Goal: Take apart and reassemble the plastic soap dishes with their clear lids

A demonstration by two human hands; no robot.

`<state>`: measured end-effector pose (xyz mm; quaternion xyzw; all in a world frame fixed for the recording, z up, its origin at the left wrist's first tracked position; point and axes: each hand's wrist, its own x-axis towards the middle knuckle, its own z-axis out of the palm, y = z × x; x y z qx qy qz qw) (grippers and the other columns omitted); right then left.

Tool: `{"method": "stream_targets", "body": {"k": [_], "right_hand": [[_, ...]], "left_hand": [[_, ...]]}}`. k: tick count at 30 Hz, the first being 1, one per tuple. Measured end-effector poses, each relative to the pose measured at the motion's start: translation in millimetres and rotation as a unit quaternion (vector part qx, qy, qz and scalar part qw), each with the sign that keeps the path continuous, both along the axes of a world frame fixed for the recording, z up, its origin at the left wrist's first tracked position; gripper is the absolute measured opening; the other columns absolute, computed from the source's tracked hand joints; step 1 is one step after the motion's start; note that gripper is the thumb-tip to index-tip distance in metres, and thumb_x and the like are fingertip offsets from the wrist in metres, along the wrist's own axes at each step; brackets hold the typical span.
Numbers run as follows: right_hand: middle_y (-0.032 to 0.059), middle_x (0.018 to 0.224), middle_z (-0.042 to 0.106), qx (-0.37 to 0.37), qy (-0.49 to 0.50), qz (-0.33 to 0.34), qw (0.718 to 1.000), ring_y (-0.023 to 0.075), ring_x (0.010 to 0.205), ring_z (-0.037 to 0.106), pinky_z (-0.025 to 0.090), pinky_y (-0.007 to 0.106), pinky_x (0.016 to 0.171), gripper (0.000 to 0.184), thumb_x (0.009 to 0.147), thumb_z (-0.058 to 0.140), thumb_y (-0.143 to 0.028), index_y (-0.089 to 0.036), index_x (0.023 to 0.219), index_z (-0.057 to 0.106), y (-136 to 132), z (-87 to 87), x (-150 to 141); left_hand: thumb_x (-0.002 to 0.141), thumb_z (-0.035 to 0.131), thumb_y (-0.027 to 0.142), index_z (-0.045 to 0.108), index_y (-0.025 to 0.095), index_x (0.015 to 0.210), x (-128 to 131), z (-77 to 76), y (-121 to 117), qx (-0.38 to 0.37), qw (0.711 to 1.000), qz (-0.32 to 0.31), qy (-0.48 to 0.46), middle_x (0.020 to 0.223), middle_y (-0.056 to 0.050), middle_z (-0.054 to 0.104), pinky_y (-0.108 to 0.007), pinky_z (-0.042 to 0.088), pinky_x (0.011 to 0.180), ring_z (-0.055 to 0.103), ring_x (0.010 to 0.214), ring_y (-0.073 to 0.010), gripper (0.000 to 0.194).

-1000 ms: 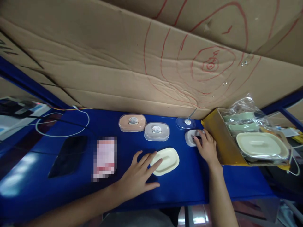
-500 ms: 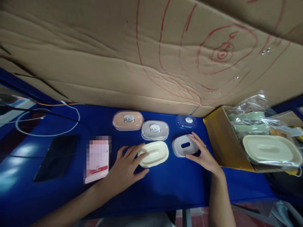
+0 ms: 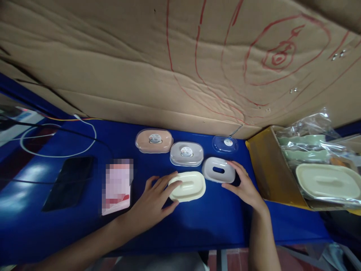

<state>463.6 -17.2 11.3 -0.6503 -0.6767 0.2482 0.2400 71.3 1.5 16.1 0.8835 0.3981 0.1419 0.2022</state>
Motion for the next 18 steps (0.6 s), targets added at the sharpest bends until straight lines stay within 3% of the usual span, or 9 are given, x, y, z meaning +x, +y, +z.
{"method": "stream_targets", "body": {"k": [5, 7, 12, 18], "right_hand": [[0.0104, 0.158, 0.053, -0.042, 0.061, -0.005, 0.997, 0.0342, 0.147, 0.052, 0.039, 0.058, 0.125, 0.079, 0.086, 0.082, -0.055, -0.033, 0.154, 0.047, -4, 6.8, 0], [0.0114, 0.158, 0.054, -0.054, 0.068, 0.022, 0.996, 0.0351, 0.147, 0.052, 0.040, 0.058, 0.124, 0.080, 0.085, 0.083, -0.055, -0.032, 0.154, 0.048, -5, 9.6, -8], [0.0116, 0.162, 0.051, -0.017, 0.017, 0.139, 0.990, 0.0352, 0.152, 0.047, 0.041, 0.057, 0.124, 0.077, 0.088, 0.082, -0.054, -0.035, 0.155, 0.049, 0, 8.9, -52], [0.0099, 0.165, 0.047, 0.010, -0.060, 0.188, 0.980, 0.0348, 0.152, 0.045, 0.044, 0.057, 0.120, 0.084, 0.090, 0.079, -0.055, -0.039, 0.162, 0.040, -3, 6.6, -86]], "left_hand": [[0.098, 0.065, 0.020, 0.045, 0.023, 0.152, 1, -3.6, 0, -0.008, 1.000, 0.005, -0.010, 0.163, -0.017, 0.049, -0.060, 0.041, 0.111, 0.058, 0.138, -0.0354, 0.058], [0.098, 0.065, 0.020, 0.041, 0.024, 0.155, 1, -5.0, 0, -0.013, 1.000, 0.004, -0.017, 0.162, -0.017, 0.049, -0.059, 0.042, 0.112, 0.056, 0.141, -0.0355, 0.062], [0.099, 0.066, 0.021, 0.031, 0.028, 0.161, 1, -7.3, 1, -0.030, 0.999, 0.001, -0.031, 0.161, -0.017, 0.049, -0.059, 0.042, 0.114, 0.053, 0.144, -0.0348, 0.071], [0.097, 0.072, 0.022, 0.033, 0.030, 0.161, 1, -8.2, 3, -0.036, 0.999, -0.002, -0.031, 0.162, -0.015, 0.049, -0.059, 0.042, 0.116, 0.052, 0.145, -0.0354, 0.075]]}}
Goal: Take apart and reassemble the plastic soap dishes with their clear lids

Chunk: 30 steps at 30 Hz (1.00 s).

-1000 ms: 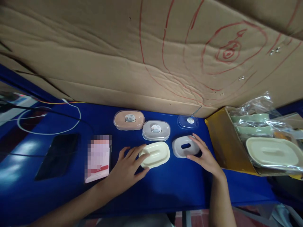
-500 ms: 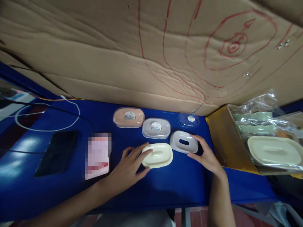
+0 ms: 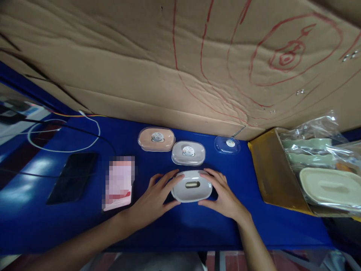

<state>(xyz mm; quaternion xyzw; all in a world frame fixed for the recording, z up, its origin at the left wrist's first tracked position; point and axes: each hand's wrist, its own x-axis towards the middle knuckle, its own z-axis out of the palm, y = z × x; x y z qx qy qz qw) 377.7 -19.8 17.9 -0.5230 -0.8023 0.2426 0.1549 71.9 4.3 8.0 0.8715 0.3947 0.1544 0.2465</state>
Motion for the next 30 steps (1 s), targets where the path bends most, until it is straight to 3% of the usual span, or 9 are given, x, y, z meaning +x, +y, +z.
{"method": "stream_targets", "body": {"k": [4, 8, 9, 11, 14, 18, 21, 24, 30], "right_hand": [[0.0089, 0.166, 0.047, 0.017, -0.039, 0.012, 0.999, 0.0341, 0.150, 0.047, 0.045, 0.054, 0.119, 0.085, 0.091, 0.078, -0.057, -0.039, 0.164, 0.038, -4, 2.9, -5], [0.0087, 0.172, 0.038, -0.006, -0.020, 0.010, 1.000, 0.0324, 0.157, 0.039, 0.042, 0.052, 0.123, 0.089, 0.095, 0.068, -0.066, -0.037, 0.169, 0.027, 13, 2.7, 17], [0.0088, 0.174, 0.035, 0.004, -0.009, -0.016, 1.000, 0.0316, 0.159, 0.035, 0.038, 0.054, 0.125, 0.081, 0.101, 0.059, -0.063, -0.036, 0.169, 0.025, 21, 0.4, 26], [0.0090, 0.173, 0.036, 0.052, -0.024, -0.134, 0.989, 0.0307, 0.161, 0.032, 0.030, 0.059, 0.127, 0.063, 0.110, 0.042, -0.054, -0.036, 0.168, 0.028, 37, -6.6, 44], [0.0138, 0.169, 0.041, 0.098, -0.093, -0.213, 0.968, 0.0370, 0.158, 0.035, 0.025, 0.068, 0.124, 0.060, 0.110, 0.042, -0.054, -0.032, 0.165, 0.036, 52, -16.1, 60], [0.0125, 0.150, 0.061, 0.147, -0.112, -0.189, 0.964, 0.0368, 0.139, 0.055, 0.035, 0.061, 0.118, 0.059, 0.102, 0.059, -0.060, -0.033, 0.154, 0.052, 48, -13.8, 61], [0.0132, 0.162, 0.049, 0.134, -0.107, -0.164, 0.971, 0.0398, 0.149, 0.046, 0.034, 0.061, 0.120, 0.069, 0.096, 0.068, -0.062, -0.035, 0.156, 0.049, 40, -9.6, 61], [0.0122, 0.173, 0.035, 0.062, -0.106, -0.133, 0.983, 0.0417, 0.159, 0.031, 0.027, 0.067, 0.124, 0.080, 0.095, 0.069, -0.063, -0.038, 0.163, 0.037, 36, -11.3, 67], [0.0118, 0.159, 0.050, 0.020, 0.011, -0.138, 0.990, 0.0349, 0.151, 0.046, 0.036, 0.061, 0.125, 0.073, 0.092, 0.076, -0.056, -0.035, 0.155, 0.046, 30, -4.4, 73]], "left_hand": [[0.097, 0.073, 0.020, 0.043, 0.030, 0.157, 0, -2.1, 0, 0.018, 0.999, -0.010, 0.025, 0.160, -0.016, 0.050, -0.061, 0.038, 0.118, 0.052, 0.144, -0.0362, 0.068], [0.094, 0.078, 0.023, 0.053, 0.028, 0.148, 0, 0.7, 0, 0.022, 0.998, -0.011, 0.053, 0.159, -0.018, 0.051, -0.065, 0.035, 0.115, 0.055, 0.141, -0.0391, 0.060], [0.094, 0.078, 0.023, 0.053, 0.028, 0.148, 0, 1.9, 0, 0.021, 0.998, -0.013, 0.056, 0.159, -0.018, 0.051, -0.066, 0.035, 0.115, 0.055, 0.140, -0.0391, 0.060], [0.093, 0.078, 0.022, 0.053, 0.027, 0.148, 0, 4.0, 0, 0.022, 0.998, -0.016, 0.059, 0.159, -0.018, 0.050, -0.066, 0.034, 0.115, 0.056, 0.139, -0.0386, 0.060], [0.092, 0.079, 0.022, 0.054, 0.027, 0.147, 0, 4.3, 1, 0.025, 0.997, -0.017, 0.065, 0.160, -0.019, 0.049, -0.067, 0.034, 0.115, 0.055, 0.140, -0.0391, 0.061], [0.094, 0.078, 0.024, 0.053, 0.028, 0.148, -1, 2.5, 0, 0.025, 0.997, -0.022, 0.066, 0.162, -0.019, 0.048, -0.065, 0.033, 0.115, 0.052, 0.142, -0.0387, 0.061], [0.096, 0.076, 0.026, 0.051, 0.030, 0.150, -3, 2.3, -1, 0.022, 0.997, -0.018, 0.065, 0.162, -0.017, 0.048, -0.065, 0.031, 0.116, 0.053, 0.142, -0.0366, 0.059], [0.098, 0.074, 0.028, 0.051, 0.030, 0.150, -4, 2.6, -1, 0.022, 0.997, -0.019, 0.069, 0.163, -0.018, 0.046, -0.065, 0.031, 0.116, 0.052, 0.142, -0.0367, 0.057], [0.100, 0.069, 0.032, 0.049, 0.029, 0.153, -3, 2.8, -1, 0.022, 0.997, -0.029, 0.065, 0.163, -0.017, 0.046, -0.064, 0.029, 0.118, 0.049, 0.145, -0.0373, 0.056]]}}
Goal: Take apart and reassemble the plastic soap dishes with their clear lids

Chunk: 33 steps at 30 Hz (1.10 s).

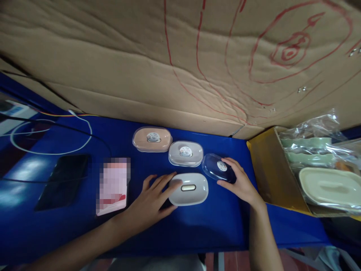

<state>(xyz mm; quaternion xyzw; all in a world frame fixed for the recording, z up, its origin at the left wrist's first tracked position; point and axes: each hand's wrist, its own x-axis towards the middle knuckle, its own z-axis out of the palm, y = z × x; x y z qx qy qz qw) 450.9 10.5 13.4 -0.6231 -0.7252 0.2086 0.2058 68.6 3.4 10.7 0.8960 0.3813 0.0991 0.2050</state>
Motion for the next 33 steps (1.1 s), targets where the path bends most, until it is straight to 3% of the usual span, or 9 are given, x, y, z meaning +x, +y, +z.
{"method": "stream_targets", "body": {"k": [8, 21, 24, 28, 33], "right_hand": [[0.0083, 0.165, 0.044, -0.102, 0.042, 0.106, 0.988, 0.0319, 0.154, 0.044, 0.039, 0.056, 0.126, 0.080, 0.089, 0.080, -0.053, -0.039, 0.158, 0.042, -15, 20.6, -26], [0.0106, 0.167, 0.041, -0.152, 0.063, 0.145, 0.976, 0.0337, 0.155, 0.042, 0.039, 0.056, 0.126, 0.081, 0.088, 0.083, -0.053, -0.038, 0.157, 0.044, -22, 32.3, -35], [0.0092, 0.169, 0.039, -0.147, 0.060, 0.158, 0.975, 0.0334, 0.155, 0.042, 0.042, 0.053, 0.125, 0.082, 0.087, 0.083, -0.052, -0.039, 0.158, 0.043, -25, 34.5, -43], [0.0071, 0.170, 0.037, -0.102, -0.010, 0.144, 0.984, 0.0349, 0.156, 0.039, 0.043, 0.058, 0.123, 0.079, 0.091, 0.080, -0.046, -0.042, 0.160, 0.041, -29, 31.4, -66], [0.0062, 0.171, 0.037, -0.062, -0.068, 0.177, 0.980, 0.0357, 0.155, 0.040, 0.045, 0.058, 0.121, 0.080, 0.091, 0.080, -0.041, -0.041, 0.161, 0.041, -33, 30.5, -91]], "left_hand": [[0.099, 0.066, 0.027, 0.038, 0.025, 0.160, 1, -1.1, 1, -0.013, 1.000, 0.007, -0.009, 0.161, -0.016, 0.051, -0.063, 0.028, 0.119, 0.051, 0.143, -0.0362, 0.066], [0.098, 0.067, 0.027, 0.029, 0.025, 0.164, 1, -2.4, 2, -0.022, 1.000, 0.015, -0.007, 0.158, -0.016, 0.053, -0.064, 0.030, 0.119, 0.053, 0.142, -0.0364, 0.076], [0.097, 0.070, 0.027, 0.027, 0.025, 0.164, 1, -2.9, 2, -0.028, 0.999, 0.012, -0.011, 0.158, -0.015, 0.053, -0.064, 0.030, 0.119, 0.052, 0.142, -0.0365, 0.079], [0.094, 0.075, 0.024, 0.025, 0.025, 0.163, 1, 0.0, 4, -0.042, 0.999, 0.013, -0.022, 0.156, -0.015, 0.055, -0.063, 0.029, 0.119, 0.052, 0.142, -0.0353, 0.085], [0.094, 0.076, 0.023, 0.020, 0.028, 0.163, -1, 6.6, 8, -0.066, 0.998, 0.008, -0.024, 0.154, -0.014, 0.056, -0.064, 0.028, 0.120, 0.053, 0.141, -0.0347, 0.089]]}}
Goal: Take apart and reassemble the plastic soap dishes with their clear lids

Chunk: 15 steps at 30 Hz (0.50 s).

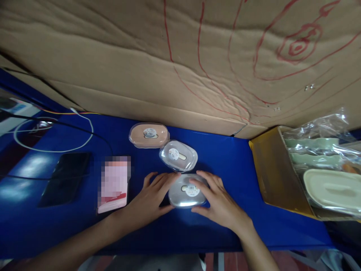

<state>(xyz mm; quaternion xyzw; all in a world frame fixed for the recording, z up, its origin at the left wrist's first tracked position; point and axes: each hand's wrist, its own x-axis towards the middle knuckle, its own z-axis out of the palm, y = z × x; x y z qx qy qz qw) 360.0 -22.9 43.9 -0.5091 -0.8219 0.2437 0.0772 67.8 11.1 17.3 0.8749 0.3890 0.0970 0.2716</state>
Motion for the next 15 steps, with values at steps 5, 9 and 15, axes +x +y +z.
{"method": "stream_targets", "body": {"k": [5, 9, 15], "right_hand": [[0.0097, 0.170, 0.038, 0.016, -0.012, 0.020, 1.000, 0.0369, 0.154, 0.041, 0.046, 0.062, 0.120, 0.076, 0.096, 0.073, -0.047, -0.039, 0.163, 0.038, -1, 2.2, -8], [0.0099, 0.169, 0.039, 0.024, -0.010, 0.025, 0.999, 0.0381, 0.152, 0.043, 0.048, 0.062, 0.119, 0.076, 0.096, 0.073, -0.049, -0.039, 0.164, 0.039, 0, 2.1, -13], [0.0089, 0.170, 0.041, 0.022, -0.015, 0.052, 0.998, 0.0376, 0.151, 0.045, 0.047, 0.061, 0.118, 0.078, 0.096, 0.073, -0.055, -0.039, 0.164, 0.038, 2, 9.0, -12]], "left_hand": [[0.092, 0.081, 0.035, 0.017, 0.031, 0.165, -5, 2.4, 4, -0.018, 1.000, -0.013, -0.012, 0.157, -0.014, 0.054, -0.067, 0.026, 0.121, 0.053, 0.142, -0.0371, 0.097], [0.089, 0.085, 0.045, 0.019, 0.030, 0.166, -7, 2.7, 5, -0.014, 0.999, -0.008, -0.032, 0.160, -0.015, 0.051, -0.063, 0.032, 0.120, 0.052, 0.143, -0.0378, 0.102], [0.089, 0.085, 0.042, 0.022, 0.027, 0.164, -5, 6.5, 4, -0.016, 0.999, -0.031, -0.036, 0.159, -0.015, 0.052, -0.056, 0.038, 0.117, 0.052, 0.144, -0.0347, 0.098]]}}
